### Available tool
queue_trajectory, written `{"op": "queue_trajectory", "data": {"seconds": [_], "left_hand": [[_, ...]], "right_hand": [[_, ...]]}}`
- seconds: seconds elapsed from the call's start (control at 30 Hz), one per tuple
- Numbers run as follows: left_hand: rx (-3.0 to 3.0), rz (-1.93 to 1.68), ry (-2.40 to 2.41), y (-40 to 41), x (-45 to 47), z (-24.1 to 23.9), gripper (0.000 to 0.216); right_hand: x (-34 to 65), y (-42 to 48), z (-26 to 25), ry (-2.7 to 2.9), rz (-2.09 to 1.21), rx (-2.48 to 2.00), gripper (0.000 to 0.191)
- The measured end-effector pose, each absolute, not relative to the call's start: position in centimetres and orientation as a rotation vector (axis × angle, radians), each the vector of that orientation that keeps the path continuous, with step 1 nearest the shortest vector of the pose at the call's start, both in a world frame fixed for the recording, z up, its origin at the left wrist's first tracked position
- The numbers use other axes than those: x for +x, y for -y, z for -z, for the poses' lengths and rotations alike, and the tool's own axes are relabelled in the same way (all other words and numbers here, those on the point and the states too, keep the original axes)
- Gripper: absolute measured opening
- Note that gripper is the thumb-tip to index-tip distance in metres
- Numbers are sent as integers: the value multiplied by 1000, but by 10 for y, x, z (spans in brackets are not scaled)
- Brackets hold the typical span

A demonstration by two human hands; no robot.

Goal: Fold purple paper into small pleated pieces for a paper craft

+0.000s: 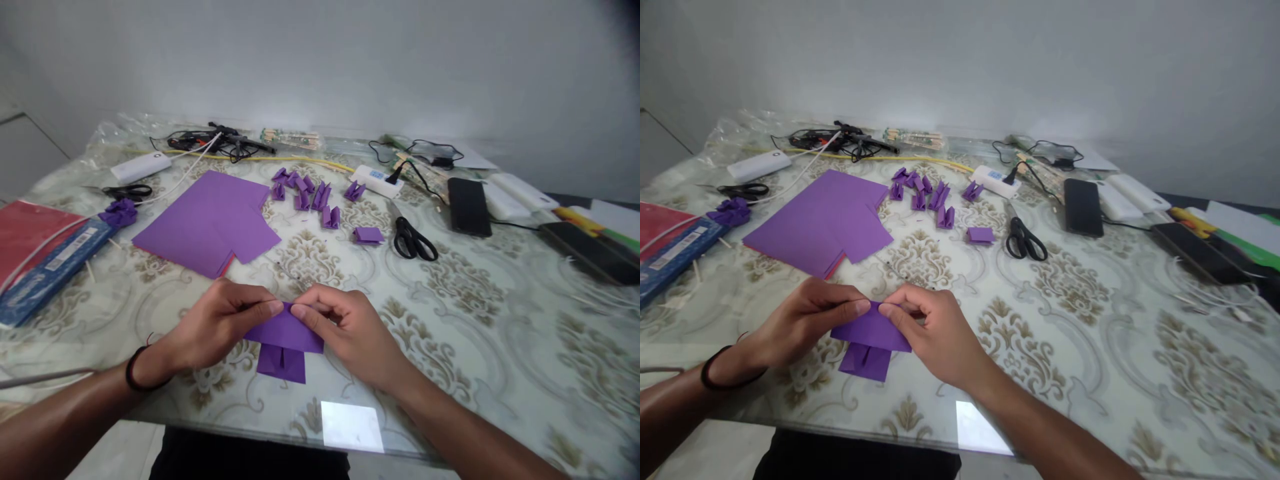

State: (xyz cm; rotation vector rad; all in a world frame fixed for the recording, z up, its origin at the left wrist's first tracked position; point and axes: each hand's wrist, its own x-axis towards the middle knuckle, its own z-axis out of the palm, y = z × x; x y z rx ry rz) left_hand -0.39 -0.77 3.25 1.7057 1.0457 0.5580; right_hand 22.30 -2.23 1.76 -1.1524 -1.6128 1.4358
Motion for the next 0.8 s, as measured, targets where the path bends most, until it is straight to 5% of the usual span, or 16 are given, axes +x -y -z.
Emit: {"op": "queue_trajectory", "data": {"seconds": [0.47, 0.8], "left_hand": [[1569, -722, -1097, -1, -7, -18, 17], [1670, -665, -1291, -4, -9, -28, 55]], "right_hand": [[226, 19, -13, 1589, -1335, -1227, 23], [229, 18, -15, 1563, -1285, -1232, 24]]}}
